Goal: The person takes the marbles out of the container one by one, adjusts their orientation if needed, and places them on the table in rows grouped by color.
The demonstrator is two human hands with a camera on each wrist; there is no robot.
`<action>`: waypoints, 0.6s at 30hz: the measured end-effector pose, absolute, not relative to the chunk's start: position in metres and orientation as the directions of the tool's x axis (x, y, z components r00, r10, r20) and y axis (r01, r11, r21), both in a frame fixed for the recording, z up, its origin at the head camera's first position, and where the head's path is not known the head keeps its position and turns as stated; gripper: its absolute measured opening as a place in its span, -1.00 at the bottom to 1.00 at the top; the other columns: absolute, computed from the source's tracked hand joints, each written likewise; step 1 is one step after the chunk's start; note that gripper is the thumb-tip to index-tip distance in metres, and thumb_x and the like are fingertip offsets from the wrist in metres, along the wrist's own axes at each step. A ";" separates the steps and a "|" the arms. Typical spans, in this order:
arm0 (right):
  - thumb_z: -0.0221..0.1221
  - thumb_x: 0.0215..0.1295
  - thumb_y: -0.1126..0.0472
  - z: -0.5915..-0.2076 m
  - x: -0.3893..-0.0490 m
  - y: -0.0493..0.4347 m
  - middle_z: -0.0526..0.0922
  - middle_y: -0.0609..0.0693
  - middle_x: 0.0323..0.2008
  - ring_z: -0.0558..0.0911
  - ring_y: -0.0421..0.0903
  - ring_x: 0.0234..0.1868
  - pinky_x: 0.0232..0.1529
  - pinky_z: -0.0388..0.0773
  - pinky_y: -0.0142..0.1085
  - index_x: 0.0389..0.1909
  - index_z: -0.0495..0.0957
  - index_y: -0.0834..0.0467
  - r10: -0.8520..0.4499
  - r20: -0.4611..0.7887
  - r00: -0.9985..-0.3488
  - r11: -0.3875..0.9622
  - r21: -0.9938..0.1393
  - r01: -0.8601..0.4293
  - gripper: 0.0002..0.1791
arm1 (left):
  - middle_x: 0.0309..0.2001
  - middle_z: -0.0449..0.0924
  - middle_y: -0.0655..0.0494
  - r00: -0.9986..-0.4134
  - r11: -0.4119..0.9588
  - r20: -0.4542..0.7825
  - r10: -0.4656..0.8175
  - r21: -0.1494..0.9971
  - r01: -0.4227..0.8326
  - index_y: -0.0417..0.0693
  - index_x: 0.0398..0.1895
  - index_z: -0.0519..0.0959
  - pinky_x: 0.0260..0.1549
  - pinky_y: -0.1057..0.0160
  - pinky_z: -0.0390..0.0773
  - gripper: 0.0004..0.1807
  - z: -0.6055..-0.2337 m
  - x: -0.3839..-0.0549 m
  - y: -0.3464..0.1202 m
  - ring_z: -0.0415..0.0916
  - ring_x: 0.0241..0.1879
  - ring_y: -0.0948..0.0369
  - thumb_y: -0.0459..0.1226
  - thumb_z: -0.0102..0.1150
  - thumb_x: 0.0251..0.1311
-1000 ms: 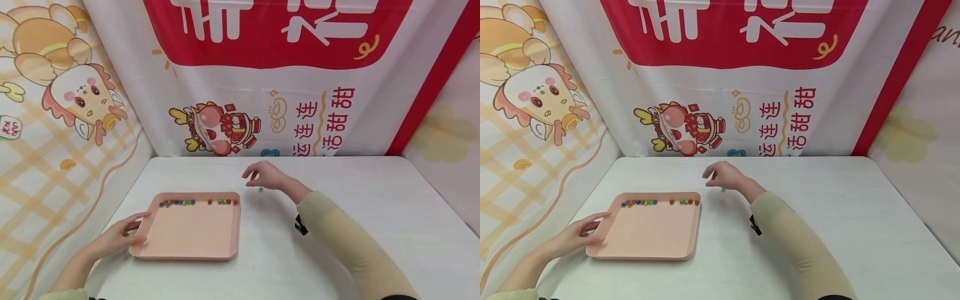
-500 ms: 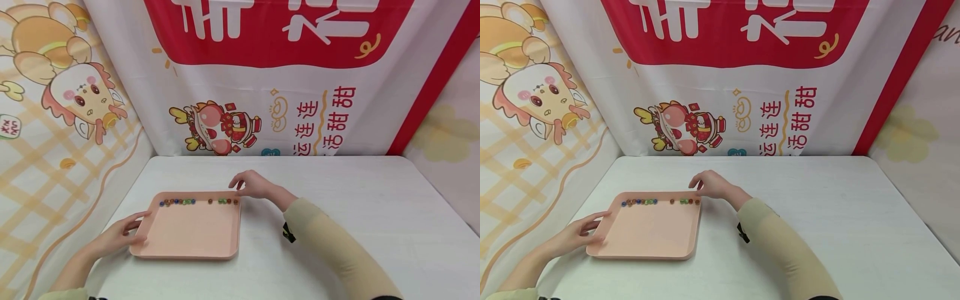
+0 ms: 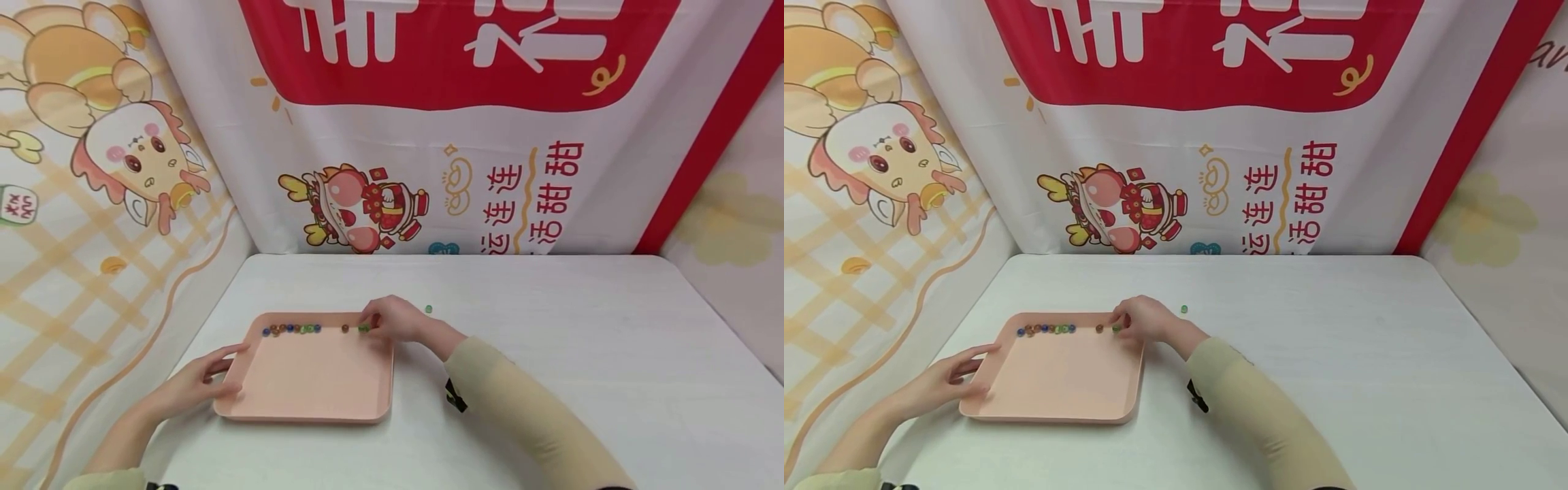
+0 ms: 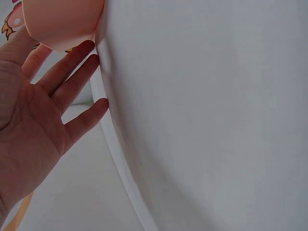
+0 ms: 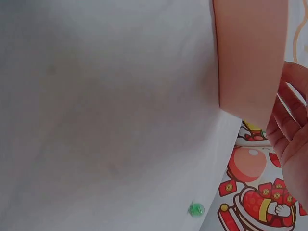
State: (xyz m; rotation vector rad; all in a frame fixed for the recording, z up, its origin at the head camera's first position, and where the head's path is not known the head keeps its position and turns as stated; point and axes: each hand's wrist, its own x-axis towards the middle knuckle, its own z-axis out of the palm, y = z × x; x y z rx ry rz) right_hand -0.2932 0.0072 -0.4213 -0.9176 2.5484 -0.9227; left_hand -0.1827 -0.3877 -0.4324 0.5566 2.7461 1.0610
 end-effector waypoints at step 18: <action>0.34 0.23 0.18 -0.427 -0.289 -0.015 0.67 -0.15 -0.29 0.51 -0.21 -0.32 -0.21 0.49 -0.41 0.03 0.68 0.04 -0.632 -0.074 -0.772 0.707 -0.463 -0.534 -0.67 | 0.28 0.39 -0.24 -0.926 0.695 -0.025 0.378 0.669 0.265 -0.20 0.39 0.28 -0.09 -0.09 0.47 -0.25 -0.432 -0.183 -0.387 0.44 0.16 0.16 -0.20 0.35 0.17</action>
